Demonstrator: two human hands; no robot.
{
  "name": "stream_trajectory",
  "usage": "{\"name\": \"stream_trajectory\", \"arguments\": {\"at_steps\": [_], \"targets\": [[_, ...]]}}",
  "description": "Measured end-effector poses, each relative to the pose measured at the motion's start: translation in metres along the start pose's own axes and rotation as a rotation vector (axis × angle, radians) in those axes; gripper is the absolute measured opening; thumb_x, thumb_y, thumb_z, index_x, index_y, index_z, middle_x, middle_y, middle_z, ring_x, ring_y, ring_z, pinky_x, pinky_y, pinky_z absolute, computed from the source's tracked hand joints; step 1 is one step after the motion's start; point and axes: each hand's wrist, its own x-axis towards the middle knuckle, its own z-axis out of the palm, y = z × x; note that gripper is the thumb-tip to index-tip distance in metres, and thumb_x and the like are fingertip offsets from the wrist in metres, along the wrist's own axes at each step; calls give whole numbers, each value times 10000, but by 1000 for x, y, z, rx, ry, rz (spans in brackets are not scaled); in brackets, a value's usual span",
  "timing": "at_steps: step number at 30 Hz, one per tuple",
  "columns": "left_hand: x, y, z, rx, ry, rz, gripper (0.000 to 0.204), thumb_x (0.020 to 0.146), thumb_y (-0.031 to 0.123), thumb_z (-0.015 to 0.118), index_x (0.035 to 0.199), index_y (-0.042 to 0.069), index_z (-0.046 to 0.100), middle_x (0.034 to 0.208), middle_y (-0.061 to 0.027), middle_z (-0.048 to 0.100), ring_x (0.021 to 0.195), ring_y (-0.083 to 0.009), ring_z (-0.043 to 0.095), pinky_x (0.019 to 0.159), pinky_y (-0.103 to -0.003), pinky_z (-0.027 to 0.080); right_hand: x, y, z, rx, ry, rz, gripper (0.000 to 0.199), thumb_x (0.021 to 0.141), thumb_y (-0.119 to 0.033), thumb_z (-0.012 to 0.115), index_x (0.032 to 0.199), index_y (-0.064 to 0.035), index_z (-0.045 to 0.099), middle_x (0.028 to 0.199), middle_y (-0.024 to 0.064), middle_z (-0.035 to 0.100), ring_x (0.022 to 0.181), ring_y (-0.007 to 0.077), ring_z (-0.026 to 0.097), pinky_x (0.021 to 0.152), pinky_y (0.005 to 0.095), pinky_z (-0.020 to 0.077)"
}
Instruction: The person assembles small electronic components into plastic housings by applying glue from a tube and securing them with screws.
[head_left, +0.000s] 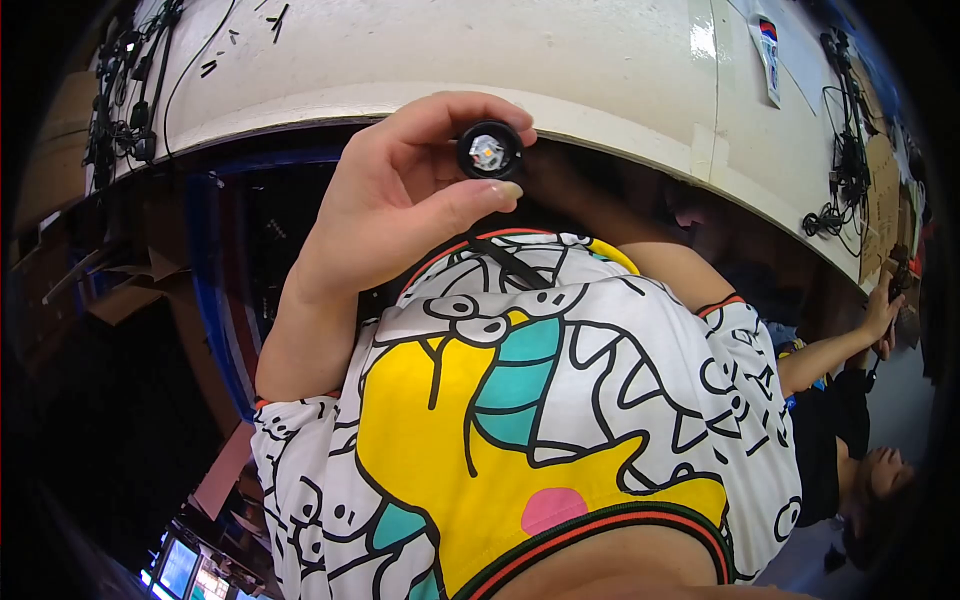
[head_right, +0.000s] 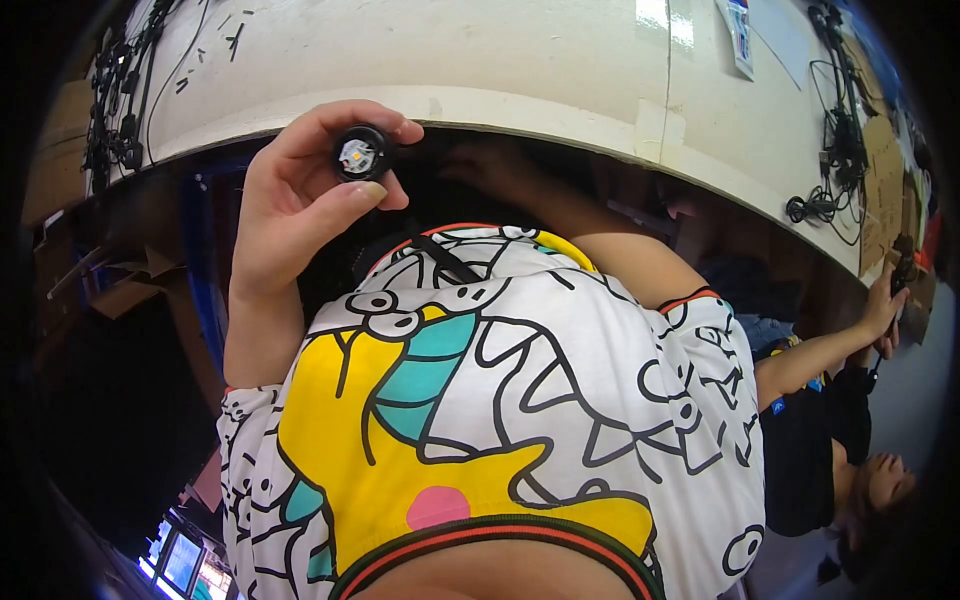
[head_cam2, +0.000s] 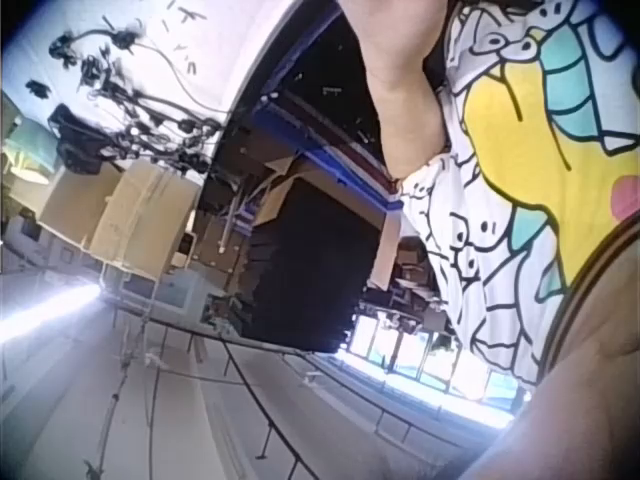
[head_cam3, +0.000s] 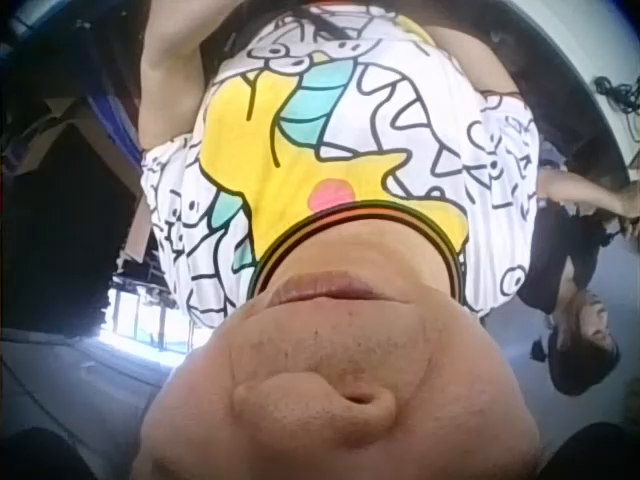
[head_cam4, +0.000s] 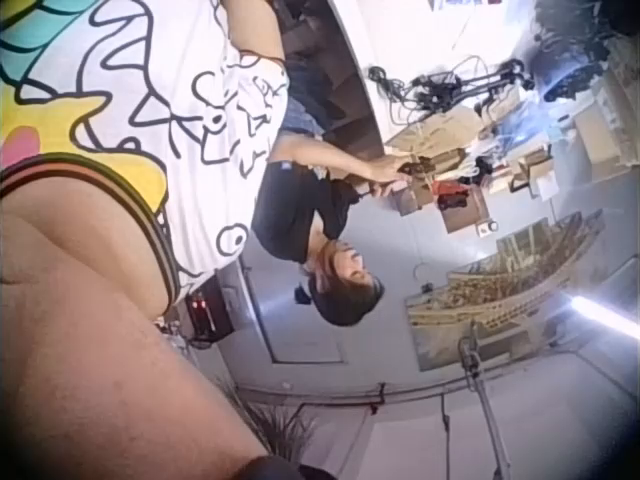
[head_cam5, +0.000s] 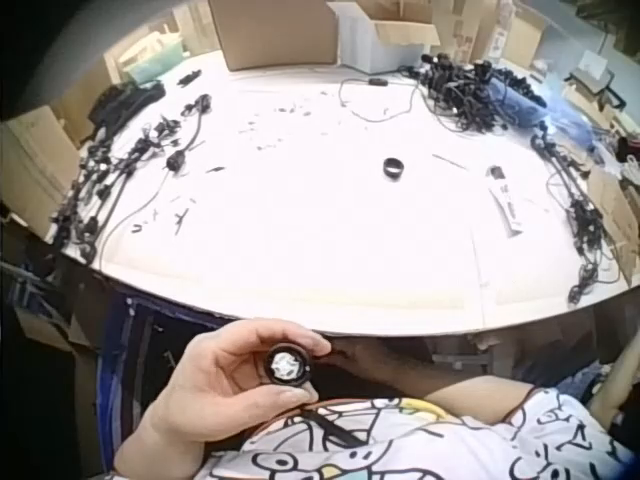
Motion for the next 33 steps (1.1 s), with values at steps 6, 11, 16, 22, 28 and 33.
{"name": "stream_trajectory", "arguments": {"at_steps": [6,11,16,22,28,33], "targets": [[-5,-7,-4,340,111,189,382,682,-110,573,1035,-8,467,963,-121,540,837,-118,533,746,-212,444,-2,7,2,15,24,-35,198,783,-249,595,932,-122,625,880,92,618,831,231,588,768,333,451],[-9,2,-10,317,-118,39,411,737,30,515,1137,-42,454,1040,-134,498,883,-143,513,764,-239,440,-8,6,-5,-176,33,-94,184,795,-226,578,936,-118,624,911,75,622,845,206,591,779,322,452],[-10,7,-15,109,-195,-116,371,782,103,438,1090,-102,463,1118,-210,488,1031,-231,501,796,-318,474,-12,-28,-12,-132,-17,248,189,819,-219,542,960,-118,617,923,71,623,855,198,591,781,317,454],[-10,9,-21,168,-302,-207,320,752,63,465,1028,-97,497,1058,-218,523,1032,-240,509,779,-301,486,-13,-18,-15,-105,-149,112,206,831,-216,526,981,-99,605,920,88,621,838,201,590,770,313,454],[-8,8,-22,190,-332,-226,293,735,8,478,1016,-66,522,1054,-187,533,1039,-223,504,779,-271,476,-14,-16,-15,-133,-210,151,215,842,-217,507,997,-100,598,944,87,618,866,201,587,790,312,448],[-6,8,-24,339,-355,-123,277,722,-18,507,994,-46,548,1039,-134,521,970,-170,511,759,-223,456,-11,-36,-21,-225,-270,200,223,854,-219,488,1016,-105,590,973,106,606,888,230,579,811,326,442]]}}
